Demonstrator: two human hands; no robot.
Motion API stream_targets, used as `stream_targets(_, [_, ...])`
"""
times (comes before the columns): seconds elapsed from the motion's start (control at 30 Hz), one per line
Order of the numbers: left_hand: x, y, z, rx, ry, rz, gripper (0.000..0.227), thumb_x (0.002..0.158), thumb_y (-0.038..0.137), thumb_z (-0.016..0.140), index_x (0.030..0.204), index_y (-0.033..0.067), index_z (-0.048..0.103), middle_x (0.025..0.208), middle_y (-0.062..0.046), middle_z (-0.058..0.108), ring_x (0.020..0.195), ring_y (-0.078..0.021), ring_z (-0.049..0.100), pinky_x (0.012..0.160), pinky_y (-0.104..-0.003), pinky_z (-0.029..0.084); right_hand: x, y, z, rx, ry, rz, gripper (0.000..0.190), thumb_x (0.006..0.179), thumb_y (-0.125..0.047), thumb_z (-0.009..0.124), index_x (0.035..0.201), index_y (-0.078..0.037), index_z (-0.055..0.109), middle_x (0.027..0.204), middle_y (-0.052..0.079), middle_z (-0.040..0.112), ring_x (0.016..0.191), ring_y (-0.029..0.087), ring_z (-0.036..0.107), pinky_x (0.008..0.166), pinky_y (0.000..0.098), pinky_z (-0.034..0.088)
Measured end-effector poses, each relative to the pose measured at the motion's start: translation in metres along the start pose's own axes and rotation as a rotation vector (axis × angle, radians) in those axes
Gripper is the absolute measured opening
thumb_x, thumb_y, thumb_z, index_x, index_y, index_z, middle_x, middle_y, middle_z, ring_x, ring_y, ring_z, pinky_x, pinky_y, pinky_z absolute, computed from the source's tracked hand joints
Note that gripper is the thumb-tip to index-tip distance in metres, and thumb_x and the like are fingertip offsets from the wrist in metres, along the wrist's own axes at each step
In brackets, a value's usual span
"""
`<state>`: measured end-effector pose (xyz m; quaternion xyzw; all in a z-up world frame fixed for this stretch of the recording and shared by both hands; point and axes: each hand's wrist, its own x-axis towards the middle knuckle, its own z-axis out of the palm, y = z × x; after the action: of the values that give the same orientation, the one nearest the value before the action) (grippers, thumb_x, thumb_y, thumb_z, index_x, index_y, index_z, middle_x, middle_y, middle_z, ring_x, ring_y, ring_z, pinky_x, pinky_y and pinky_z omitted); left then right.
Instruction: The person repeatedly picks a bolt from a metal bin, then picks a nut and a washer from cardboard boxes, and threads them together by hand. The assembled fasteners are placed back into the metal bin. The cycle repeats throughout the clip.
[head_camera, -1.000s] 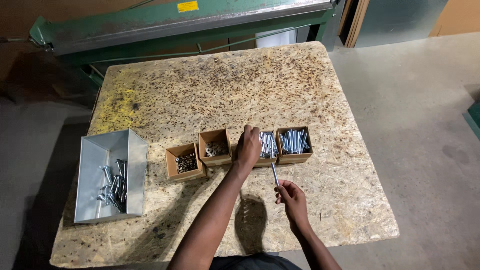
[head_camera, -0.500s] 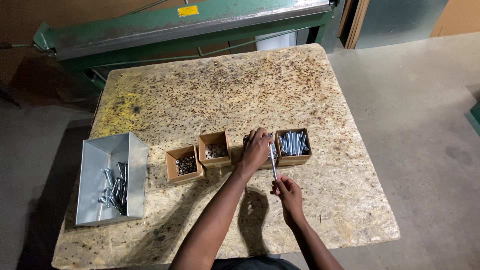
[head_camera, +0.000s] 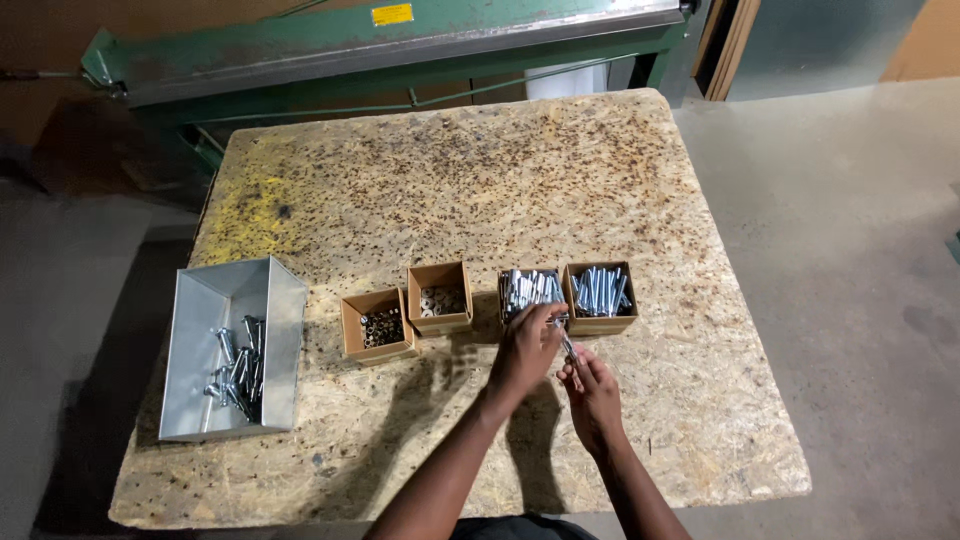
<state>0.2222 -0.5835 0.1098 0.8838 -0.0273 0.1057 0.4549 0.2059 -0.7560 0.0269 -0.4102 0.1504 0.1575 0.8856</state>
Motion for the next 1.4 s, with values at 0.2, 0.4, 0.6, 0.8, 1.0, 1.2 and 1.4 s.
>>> stream_targets(0.2, [-0.056,0.016,-0.016,-0.127,0.133,0.137,0.018,0.112,0.001,0.071,0.122,0.0070,0.084,0.130,-0.014,0.083,0.121,-0.0321,0.081,0.105,-0.042,0.066,-0.009,0.025,-0.013,0.113,-0.136,0.061,0.030,0.115,-0.026,0.078,0.132,-0.001,0.076,0.104,0.007,0.074,0.088,0.017,0.067,0.087,0.0316,0.058])
stream_targets(0.4, [-0.035,-0.026,-0.075,-0.075,0.235,0.107,0.058,0.123,0.061,0.043,0.137,0.0159,0.076,0.104,-0.005,0.084,0.064,-0.0109,0.070,0.045,-0.024,0.054,-0.022,0.050,-0.013,0.226,-0.099,0.222,0.023,0.116,-0.011,0.072,0.135,0.003,0.074,0.100,0.011,0.072,0.086,0.019,0.067,0.077,0.0310,0.061])
stream_targets(0.6, [0.038,-0.171,-0.131,0.448,-0.094,-0.115,0.028,0.108,-0.002,0.079,0.136,0.0023,0.082,0.116,-0.018,0.083,0.081,-0.0200,0.081,0.062,-0.027,0.069,-0.032,0.058,-0.005,0.238,-0.084,0.219,0.016,0.119,-0.012,0.069,0.129,-0.002,0.076,0.097,0.009,0.070,0.083,0.015,0.064,0.072,0.0289,0.054])
stream_targets(0.8, [0.099,-0.209,-0.099,0.873,-0.478,-0.345,0.037,0.111,-0.008,0.073,0.082,0.0120,0.061,0.075,0.000,0.048,0.061,-0.0143,0.046,0.056,-0.035,0.040,-0.038,0.062,-0.001,0.242,-0.027,0.201,0.019,0.118,-0.013,0.070,0.133,-0.001,0.073,0.099,0.008,0.067,0.082,0.014,0.061,0.071,0.0279,0.052])
stream_targets(1.0, [0.104,-0.213,-0.090,0.798,-0.471,-0.328,0.037,0.111,-0.006,0.070,0.081,0.0132,0.058,0.074,0.001,0.047,0.061,-0.0137,0.043,0.056,-0.034,0.038,-0.048,0.063,0.000,0.251,-0.009,0.179,0.019,0.123,-0.018,0.065,0.128,-0.001,0.073,0.097,0.008,0.065,0.083,0.015,0.059,0.072,0.0301,0.050])
stream_targets(1.2, [0.102,-0.217,-0.091,0.711,-0.445,-0.336,0.038,0.112,-0.004,0.066,0.081,0.0146,0.056,0.074,0.002,0.045,0.061,-0.0130,0.040,0.056,-0.034,0.035,-0.049,0.077,-0.010,0.269,0.009,0.166,0.021,0.121,-0.018,0.067,0.131,-0.002,0.075,0.099,0.008,0.067,0.083,0.015,0.060,0.072,0.0297,0.050])
stream_targets(1.4, [0.104,-0.216,-0.091,0.623,-0.399,-0.368,0.038,0.112,-0.002,0.062,0.080,0.0160,0.053,0.073,0.004,0.043,0.061,-0.0124,0.037,0.056,-0.033,0.033,-0.050,0.083,0.000,0.278,0.013,0.156,0.020,0.119,-0.016,0.069,0.132,-0.001,0.072,0.098,0.007,0.066,0.084,0.015,0.062,0.070,0.0290,0.052])
